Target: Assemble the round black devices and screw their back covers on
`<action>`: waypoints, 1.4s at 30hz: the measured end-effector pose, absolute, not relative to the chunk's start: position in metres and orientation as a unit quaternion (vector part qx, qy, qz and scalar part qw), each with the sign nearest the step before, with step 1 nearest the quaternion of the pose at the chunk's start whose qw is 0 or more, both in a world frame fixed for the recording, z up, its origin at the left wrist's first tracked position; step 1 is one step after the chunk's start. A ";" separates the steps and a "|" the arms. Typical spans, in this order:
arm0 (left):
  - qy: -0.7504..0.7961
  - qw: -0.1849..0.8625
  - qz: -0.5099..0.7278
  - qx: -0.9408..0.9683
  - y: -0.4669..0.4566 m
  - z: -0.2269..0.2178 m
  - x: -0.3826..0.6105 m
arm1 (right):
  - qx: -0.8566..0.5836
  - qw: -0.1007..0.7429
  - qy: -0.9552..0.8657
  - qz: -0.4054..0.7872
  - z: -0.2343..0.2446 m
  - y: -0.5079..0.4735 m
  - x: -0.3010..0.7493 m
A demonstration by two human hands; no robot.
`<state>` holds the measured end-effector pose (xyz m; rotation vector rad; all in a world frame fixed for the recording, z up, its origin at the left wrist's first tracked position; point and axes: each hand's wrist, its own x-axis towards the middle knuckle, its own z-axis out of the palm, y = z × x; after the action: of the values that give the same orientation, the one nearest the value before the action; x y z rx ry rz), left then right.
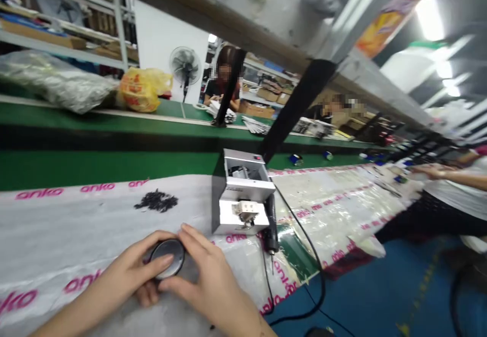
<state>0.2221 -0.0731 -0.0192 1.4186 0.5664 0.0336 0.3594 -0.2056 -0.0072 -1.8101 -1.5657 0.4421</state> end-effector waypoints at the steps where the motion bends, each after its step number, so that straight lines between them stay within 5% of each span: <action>1: 0.263 0.722 0.014 0.640 -0.073 -0.023 0.224 | -0.692 0.366 -0.595 0.180 -0.006 -0.206 0.362; 8: 0.301 0.639 0.036 0.707 -0.074 -0.030 0.220 | -0.634 0.493 -0.563 0.196 -0.016 -0.200 0.361; 14: 0.178 0.173 0.248 0.936 -0.075 -0.016 0.215 | -0.638 0.487 -0.553 0.224 -0.021 -0.203 0.364; 17: 0.092 0.054 0.257 0.961 -0.078 -0.009 0.215 | -0.647 0.461 -0.571 0.208 -0.024 -0.203 0.364; 25: 0.146 0.105 0.100 0.979 -0.084 0.022 0.220 | -0.672 0.458 -0.548 0.196 -0.033 -0.198 0.357; 42: 0.131 0.141 -0.021 0.981 -0.071 0.043 0.232 | -0.667 0.413 -0.586 0.204 -0.031 -0.200 0.366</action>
<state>0.2323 -0.0706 0.0428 2.8336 0.3785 -0.0609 0.3661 -0.1998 -0.0310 -1.6763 -1.4725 0.5131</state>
